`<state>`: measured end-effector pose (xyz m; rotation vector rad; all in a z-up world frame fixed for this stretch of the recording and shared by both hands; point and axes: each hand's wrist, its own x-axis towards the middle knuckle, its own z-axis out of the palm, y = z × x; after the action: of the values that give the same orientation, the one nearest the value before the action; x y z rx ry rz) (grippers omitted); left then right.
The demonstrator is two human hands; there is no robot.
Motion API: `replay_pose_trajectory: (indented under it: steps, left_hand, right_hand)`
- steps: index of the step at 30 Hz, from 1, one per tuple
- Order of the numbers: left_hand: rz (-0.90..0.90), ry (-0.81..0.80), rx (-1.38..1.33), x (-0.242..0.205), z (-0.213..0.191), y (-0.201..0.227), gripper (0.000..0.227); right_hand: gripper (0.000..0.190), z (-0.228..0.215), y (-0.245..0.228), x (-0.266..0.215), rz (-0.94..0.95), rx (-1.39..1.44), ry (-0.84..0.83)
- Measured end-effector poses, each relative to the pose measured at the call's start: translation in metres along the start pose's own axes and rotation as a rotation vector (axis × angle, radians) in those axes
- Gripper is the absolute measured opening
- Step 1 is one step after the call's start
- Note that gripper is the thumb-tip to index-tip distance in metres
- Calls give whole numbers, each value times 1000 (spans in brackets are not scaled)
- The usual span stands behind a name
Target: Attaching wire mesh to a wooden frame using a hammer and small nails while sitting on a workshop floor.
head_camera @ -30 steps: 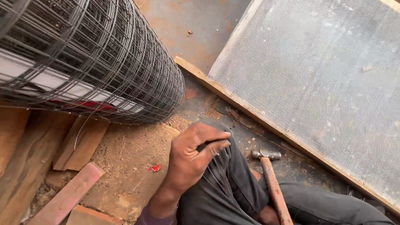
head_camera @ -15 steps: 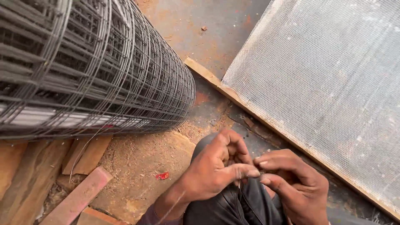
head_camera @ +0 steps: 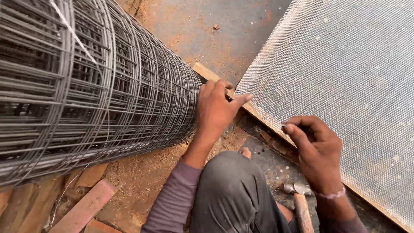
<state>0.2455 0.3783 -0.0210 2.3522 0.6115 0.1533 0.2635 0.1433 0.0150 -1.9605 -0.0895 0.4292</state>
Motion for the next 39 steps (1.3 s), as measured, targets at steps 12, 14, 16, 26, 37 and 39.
replay_pose_trajectory:
  steps: [12,14,16,26,37,39]
  left_hand:
    - [19,61,-33,-3,40,-23,19]
    - [3,58,-42,-3,42,-26,19]
    - [-16,54,-54,-4,44,-26,20]
    - [-201,-13,-140,-3,40,-26,24]
    - [-268,-63,-200,-2,38,-30,26]
    - [-244,-38,-214,-4,43,-35,22]
  right_hand:
    - [19,33,30,47,-137,-247,-38]
    - [17,37,34,54,-205,-270,-33]
    - [15,42,36,62,-271,-294,-30]
    - [11,83,30,86,-498,-467,23]
    - [9,99,37,84,-490,-494,82]
    - [9,100,37,84,-479,-498,68]
